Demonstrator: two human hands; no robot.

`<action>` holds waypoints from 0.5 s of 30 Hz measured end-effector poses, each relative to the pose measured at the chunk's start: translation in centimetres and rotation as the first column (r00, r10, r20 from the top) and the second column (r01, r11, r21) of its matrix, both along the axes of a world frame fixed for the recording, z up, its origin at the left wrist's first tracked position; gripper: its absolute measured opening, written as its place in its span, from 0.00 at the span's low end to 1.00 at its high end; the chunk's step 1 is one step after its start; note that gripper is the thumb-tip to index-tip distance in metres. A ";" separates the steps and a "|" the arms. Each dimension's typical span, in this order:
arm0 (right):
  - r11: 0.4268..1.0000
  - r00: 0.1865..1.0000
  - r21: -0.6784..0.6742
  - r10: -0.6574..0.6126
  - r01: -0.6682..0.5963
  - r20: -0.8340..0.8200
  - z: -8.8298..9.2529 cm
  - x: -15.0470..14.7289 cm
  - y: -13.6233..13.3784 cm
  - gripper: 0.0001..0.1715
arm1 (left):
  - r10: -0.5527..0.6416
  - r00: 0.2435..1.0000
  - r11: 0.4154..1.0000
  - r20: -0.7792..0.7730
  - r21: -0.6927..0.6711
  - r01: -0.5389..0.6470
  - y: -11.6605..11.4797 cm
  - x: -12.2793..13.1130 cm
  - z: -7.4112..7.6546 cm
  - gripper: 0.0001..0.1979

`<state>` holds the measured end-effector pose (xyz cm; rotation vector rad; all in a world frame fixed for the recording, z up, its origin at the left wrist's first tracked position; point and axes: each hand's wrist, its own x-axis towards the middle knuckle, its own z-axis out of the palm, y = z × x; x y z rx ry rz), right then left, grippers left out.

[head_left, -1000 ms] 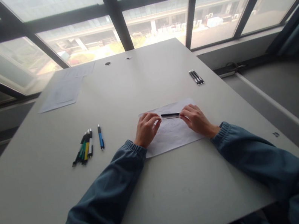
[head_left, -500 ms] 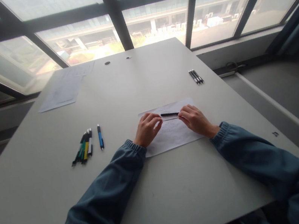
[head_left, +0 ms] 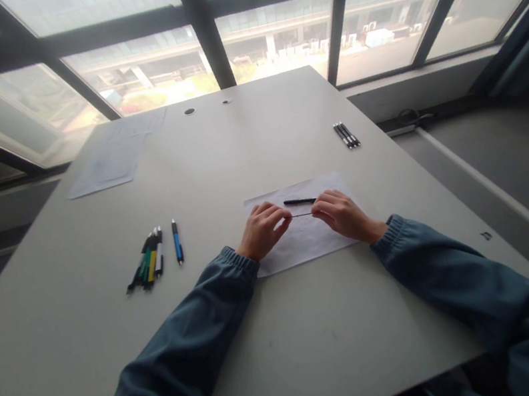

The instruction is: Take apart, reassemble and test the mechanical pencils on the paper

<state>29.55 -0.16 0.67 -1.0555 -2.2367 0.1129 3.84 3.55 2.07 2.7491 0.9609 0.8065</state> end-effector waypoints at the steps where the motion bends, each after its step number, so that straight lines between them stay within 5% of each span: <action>1: 1.000 1.000 0.005 0.007 -0.007 0.003 0.0 0.0 0.0 0.10 | 0.000 1.000 1.000 0.003 0.001 0.000 0.0 0.0 0.0 0.09; 15: 1.000 1.000 -0.015 0.022 -0.022 0.009 -0.2 -0.2 -0.1 0.13 | -0.033 0.992 0.998 0.124 -0.046 0.039 0.1 0.1 -0.4 0.08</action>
